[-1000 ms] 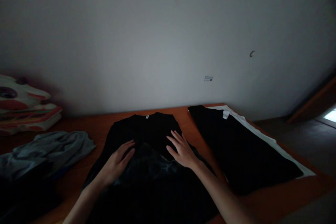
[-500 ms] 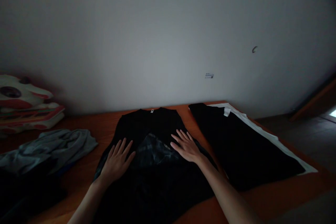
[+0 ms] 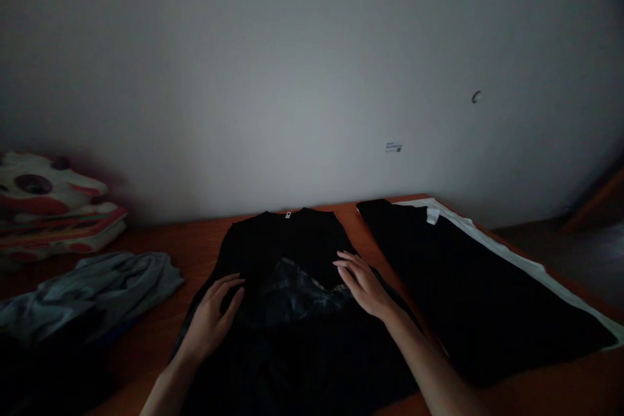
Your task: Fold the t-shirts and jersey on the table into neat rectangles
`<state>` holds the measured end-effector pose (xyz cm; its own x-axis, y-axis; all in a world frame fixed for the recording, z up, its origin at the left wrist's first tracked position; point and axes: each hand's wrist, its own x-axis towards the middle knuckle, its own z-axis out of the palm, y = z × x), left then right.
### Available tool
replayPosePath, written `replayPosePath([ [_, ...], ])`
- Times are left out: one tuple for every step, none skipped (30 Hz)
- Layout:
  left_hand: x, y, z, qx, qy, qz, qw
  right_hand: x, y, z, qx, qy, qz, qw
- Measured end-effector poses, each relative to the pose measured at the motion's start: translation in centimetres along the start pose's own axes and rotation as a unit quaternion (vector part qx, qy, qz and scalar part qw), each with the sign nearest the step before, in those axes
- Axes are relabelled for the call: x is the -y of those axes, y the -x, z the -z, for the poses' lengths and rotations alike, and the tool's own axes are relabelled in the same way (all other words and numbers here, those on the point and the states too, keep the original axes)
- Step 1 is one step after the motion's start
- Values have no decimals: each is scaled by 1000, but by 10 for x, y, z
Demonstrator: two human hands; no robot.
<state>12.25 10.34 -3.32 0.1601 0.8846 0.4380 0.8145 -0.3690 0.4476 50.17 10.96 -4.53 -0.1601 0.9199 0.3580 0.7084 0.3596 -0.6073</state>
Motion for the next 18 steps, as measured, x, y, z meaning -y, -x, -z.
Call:
replayPosePath([
  [-2,0,2,-7,3,-2,1000,0,1,0,-2,-2,2,1000],
  [-4,0,3,-11,1,-10,1000,-1,2,1,1,1,4,1000],
  [-5,-1,4,-9,-4,-20,1000,-1,4,1,9,8,6,1000],
  [-6,-1,5,-5,-11,-32,999,0,5,1,20,18,8,1000],
  [-5,-1,6,0,-21,-44,999,0,6,1,30,27,12,999],
  [-5,-1,8,5,-30,-53,998,0,6,1,37,35,15,999],
  [-4,-1,10,8,-37,-61,997,1,7,0,37,40,18,998],
  [-3,0,13,8,-41,-65,997,1,7,1,29,40,21,999],
  [-1,1,17,9,-40,-65,997,2,6,1,15,35,23,999],
  [1,3,22,8,-33,-64,997,3,5,2,-4,27,24,999],
  [4,6,28,7,-22,-61,998,5,4,4,-25,19,24,999],
  [7,9,34,6,-10,-57,998,6,3,6,-45,13,23,999],
  [11,14,40,3,1,-50,999,8,3,9,-61,12,22,998],
  [14,20,47,0,9,-41,999,9,4,13,-72,17,22,997],
  [17,28,54,-5,15,-31,999,11,7,18,-76,25,24,996],
  [19,36,60,-12,19,-20,1000,13,11,24,-79,33,28,996],
  [21,44,66,-14,22,-15,1000,15,17,30,-81,39,32,995],
  [21,54,72,-12,24,-17,999,17,25,37,-88,40,33,995],
])
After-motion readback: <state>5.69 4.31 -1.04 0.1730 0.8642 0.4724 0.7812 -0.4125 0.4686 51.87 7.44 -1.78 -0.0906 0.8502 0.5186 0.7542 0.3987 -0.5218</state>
